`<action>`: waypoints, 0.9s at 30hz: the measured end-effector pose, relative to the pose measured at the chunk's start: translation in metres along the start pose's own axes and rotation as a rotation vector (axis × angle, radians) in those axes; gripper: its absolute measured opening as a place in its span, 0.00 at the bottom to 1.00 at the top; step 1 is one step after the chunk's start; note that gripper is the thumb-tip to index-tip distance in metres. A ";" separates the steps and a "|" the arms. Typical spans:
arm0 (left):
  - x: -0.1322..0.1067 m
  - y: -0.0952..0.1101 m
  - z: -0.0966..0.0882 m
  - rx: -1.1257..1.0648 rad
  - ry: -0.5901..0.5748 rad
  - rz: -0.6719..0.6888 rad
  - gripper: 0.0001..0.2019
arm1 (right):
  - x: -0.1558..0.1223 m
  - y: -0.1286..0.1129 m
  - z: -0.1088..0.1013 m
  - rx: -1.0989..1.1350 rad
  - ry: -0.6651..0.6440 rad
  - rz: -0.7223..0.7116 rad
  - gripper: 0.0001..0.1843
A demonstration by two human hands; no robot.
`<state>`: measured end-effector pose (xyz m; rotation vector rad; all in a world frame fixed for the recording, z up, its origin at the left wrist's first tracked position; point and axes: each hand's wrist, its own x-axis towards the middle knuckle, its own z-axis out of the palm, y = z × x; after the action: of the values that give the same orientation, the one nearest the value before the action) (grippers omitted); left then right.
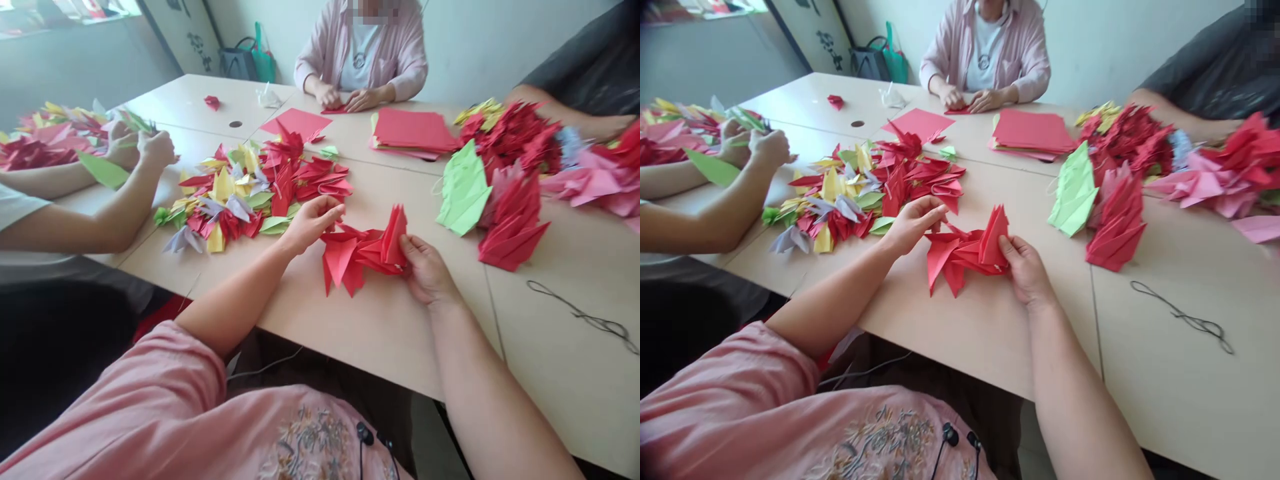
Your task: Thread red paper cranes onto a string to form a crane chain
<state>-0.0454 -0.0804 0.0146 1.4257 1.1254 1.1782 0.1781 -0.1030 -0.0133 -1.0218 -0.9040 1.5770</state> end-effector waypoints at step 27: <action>-0.007 0.005 0.000 0.375 -0.294 -0.028 0.20 | 0.012 -0.008 -0.008 0.202 -0.106 0.006 0.17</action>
<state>-0.0460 -0.0875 0.0188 1.7938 1.1896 0.7275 0.1868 -0.0888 -0.0114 -0.8050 -0.7946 1.7024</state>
